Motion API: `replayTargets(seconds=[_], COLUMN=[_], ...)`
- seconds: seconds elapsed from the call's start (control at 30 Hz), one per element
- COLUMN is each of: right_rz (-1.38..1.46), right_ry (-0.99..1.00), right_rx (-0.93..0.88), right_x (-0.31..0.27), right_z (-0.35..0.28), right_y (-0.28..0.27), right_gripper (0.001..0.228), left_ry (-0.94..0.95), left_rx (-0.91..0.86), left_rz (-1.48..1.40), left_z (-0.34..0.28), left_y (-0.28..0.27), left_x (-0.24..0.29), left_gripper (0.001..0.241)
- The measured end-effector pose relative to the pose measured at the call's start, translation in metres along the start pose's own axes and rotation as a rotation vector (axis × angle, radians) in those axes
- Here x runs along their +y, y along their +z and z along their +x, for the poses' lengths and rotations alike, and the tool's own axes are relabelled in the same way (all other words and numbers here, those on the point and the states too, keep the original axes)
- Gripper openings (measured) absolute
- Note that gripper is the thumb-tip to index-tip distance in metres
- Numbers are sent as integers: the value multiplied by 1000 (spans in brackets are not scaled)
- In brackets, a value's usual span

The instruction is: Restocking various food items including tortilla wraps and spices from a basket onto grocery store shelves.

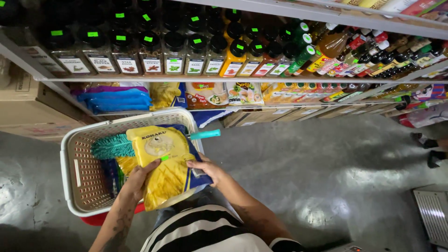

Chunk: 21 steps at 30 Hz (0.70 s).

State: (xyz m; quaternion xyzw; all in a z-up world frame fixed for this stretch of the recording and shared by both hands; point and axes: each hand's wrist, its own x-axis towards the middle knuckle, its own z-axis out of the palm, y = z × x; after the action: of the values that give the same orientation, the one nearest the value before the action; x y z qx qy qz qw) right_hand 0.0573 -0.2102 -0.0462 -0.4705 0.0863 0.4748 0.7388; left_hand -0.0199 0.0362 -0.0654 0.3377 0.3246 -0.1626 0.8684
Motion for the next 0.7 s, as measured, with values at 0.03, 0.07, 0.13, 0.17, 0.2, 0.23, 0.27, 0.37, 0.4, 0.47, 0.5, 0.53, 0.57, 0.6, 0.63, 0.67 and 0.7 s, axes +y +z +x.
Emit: replayTargets(seconds=[0.03,0.07,0.13,0.17,0.2,0.23,0.27,0.37,0.4,0.47,0.5,0.53,0.57,0.6,0.63,0.67,0.7], right_rz=[20,39,47,59,57,157,257,306,302,280,260,264,268,248,229,211,196], right_ry=[-12,-24,-14,-4,-4,12,29,-50,-53,-241,-244,-295,-342,-341,-354,-368,-368], right_rx=[21,41,66,92,94,78,63,229,228,255,249,277,301,292,315,337,327], right_x=[6,12,-1,-8,-3,3,8,-33,-47,-79,-89,-99,-108,-119,-127,-134,-138], right_z=[6,13,1,-4,0,5,10,-14,-20,-31,-21,-11,1,17,35,54,76], right_y=[-10,-19,-15,-13,-31,-49,-67,-55,-55,-61,-79,-97,-117,-137,-156,-176,-191], right_gripper=[60,58,57,56,56,53,52,51,51,51,51,51,51,51,51,51,51], left_ry=[-22,-44,-49,-56,-56,-62,-69,-1,3,17,33,117,204,220,215,210,225], left_rx=[47,94,50,7,6,-68,-142,-204,-207,-229,-236,-312,-380,-379,-369,-361,-359], left_rz=[37,74,83,95,94,79,63,131,129,251,239,347,454,439,408,376,366], left_z=[5,9,2,-1,1,2,4,2,15,48,95,144,193,236,279,324,365], left_y=[-2,-5,10,18,25,32,40,95,105,130,129,130,129,137,142,146,146], left_x=[-1,-3,3,7,9,11,13,34,38,44,31,19,6,-1,-6,-12,-16], left_gripper=[38,38,39,41,41,42,43,44,44,45,45,43,41,41,39,37,37])
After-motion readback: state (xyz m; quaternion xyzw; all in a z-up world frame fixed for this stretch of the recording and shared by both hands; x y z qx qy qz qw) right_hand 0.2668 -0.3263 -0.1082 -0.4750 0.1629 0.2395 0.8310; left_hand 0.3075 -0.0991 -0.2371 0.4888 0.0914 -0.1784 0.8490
